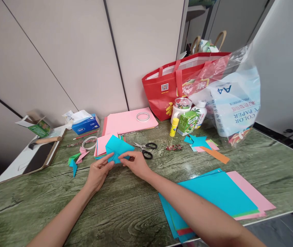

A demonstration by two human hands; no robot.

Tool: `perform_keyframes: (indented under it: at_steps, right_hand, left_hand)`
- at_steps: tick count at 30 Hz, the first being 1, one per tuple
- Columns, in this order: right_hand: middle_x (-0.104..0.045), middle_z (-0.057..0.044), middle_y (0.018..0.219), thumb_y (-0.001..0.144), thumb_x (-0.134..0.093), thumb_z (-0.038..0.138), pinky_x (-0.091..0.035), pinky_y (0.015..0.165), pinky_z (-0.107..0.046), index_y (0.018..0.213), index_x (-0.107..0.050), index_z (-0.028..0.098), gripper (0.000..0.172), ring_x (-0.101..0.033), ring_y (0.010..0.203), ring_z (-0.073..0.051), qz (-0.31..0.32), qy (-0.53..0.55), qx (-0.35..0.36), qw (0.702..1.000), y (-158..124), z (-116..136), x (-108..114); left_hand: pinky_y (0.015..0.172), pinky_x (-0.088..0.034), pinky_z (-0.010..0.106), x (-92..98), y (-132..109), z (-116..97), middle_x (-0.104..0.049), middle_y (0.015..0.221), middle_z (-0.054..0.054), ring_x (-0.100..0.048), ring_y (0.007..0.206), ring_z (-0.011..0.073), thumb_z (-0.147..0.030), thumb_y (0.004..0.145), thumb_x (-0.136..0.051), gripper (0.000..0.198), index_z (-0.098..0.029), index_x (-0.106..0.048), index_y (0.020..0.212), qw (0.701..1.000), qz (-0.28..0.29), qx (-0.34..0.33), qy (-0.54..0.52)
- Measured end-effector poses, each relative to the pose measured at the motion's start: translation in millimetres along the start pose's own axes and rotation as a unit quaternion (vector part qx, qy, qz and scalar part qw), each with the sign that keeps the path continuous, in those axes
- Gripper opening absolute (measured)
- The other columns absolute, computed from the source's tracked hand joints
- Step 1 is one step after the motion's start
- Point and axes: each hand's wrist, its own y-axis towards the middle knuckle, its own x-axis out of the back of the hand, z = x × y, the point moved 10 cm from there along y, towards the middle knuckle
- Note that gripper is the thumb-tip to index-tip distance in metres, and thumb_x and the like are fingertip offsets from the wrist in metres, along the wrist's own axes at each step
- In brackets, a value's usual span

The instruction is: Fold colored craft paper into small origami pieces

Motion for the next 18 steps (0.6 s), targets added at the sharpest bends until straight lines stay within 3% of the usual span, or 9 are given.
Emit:
perform_keyframes:
  at_steps: [4, 18]
  right_hand:
    - [-0.061, -0.001, 0.054, 0.068, -0.062, 0.031, -0.039, 0.048, -0.022, 0.078, -0.069, 0.015, 0.019, -0.054, 0.05, -0.012, -0.006, -0.005, 0.0, 1.0, 0.1, -2.2, 1.2]
    - [-0.06, 0.0, 0.051, 0.068, -0.063, 0.029, -0.036, 0.044, -0.021, 0.077, -0.07, 0.016, 0.017, -0.048, 0.043, -0.01, -0.015, -0.019, -0.011, 1.0, 1.5, -7.8, 2.4]
  left_hand:
    - [0.079, -0.051, 0.033, -2.6, 0.3, 4.2, -0.071, 0.076, 0.001, -0.062, 0.072, 0.0144, -0.016, 0.06, -0.073, 0.035, -0.018, -0.068, 0.095, 0.999, 0.021, 0.01, -0.033]
    - [0.083, -0.049, 0.036, -7.5, -2.1, 1.8, -0.072, 0.077, 0.002, -0.064, 0.075, 0.0164, -0.017, 0.059, -0.073, 0.034, -0.018, -0.069, 0.093, 0.998, 0.026, 0.02, -0.045]
